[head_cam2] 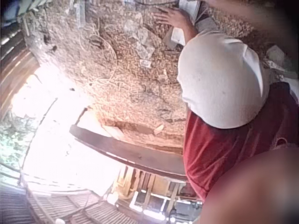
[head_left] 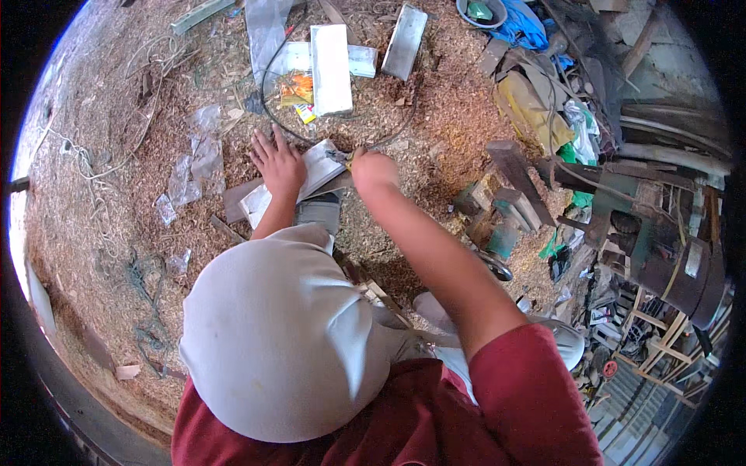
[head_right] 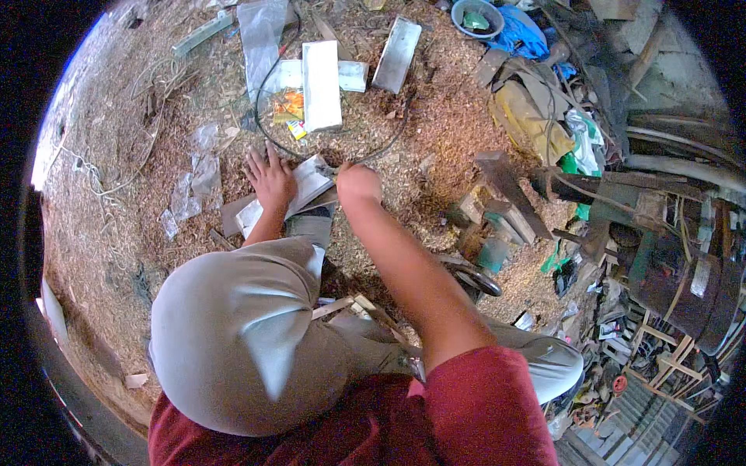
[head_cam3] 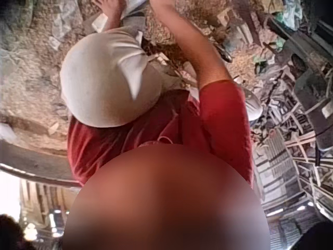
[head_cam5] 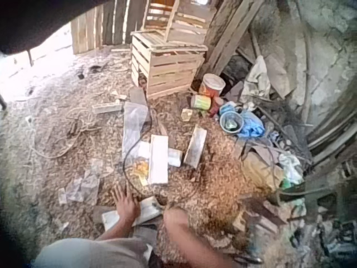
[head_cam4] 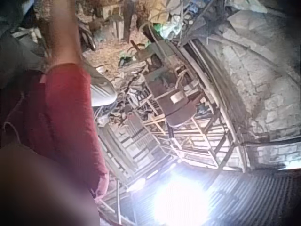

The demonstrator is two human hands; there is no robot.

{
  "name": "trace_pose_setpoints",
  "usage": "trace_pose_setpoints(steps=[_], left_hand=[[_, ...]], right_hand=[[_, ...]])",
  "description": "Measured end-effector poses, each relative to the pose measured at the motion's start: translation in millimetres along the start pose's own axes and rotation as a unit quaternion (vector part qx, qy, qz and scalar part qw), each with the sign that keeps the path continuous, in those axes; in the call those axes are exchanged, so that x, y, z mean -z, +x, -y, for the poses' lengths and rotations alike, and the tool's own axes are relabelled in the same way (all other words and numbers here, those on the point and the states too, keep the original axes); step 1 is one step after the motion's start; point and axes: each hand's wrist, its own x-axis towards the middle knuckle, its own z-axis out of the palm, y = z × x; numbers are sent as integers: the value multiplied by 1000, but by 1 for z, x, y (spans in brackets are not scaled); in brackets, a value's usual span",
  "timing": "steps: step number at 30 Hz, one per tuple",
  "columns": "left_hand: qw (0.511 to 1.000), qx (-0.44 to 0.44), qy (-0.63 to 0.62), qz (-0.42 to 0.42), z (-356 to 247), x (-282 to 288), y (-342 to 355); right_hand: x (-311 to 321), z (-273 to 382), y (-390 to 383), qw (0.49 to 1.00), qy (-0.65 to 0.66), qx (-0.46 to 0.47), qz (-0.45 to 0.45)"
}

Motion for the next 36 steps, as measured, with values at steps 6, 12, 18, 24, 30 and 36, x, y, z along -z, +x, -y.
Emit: trace_pose_setpoints(steps=[6,12,18,24,30,36], left_hand=[[998,-19,-37,-42,7,4,-2],[983,-76,-103,-128,11,11,-4],[975,-128,-169,-61,2,39,-4],[946,-242,-182,113,15,50,-4],[900,-319,-248,161,20,53,16],[879,-195,-370,230,32,41,41]], right_hand=[[-6,-32,-10,958,262,-104,53],[-17,-62,-3,963,252,-92,-37],[-8,-68,3,915,399,-60,-34],[-33,-50,-12,782,615,-85,43],[-62,-54,-38,661,747,-22,62],[-39,-55,-51,470,878,-17,87]])
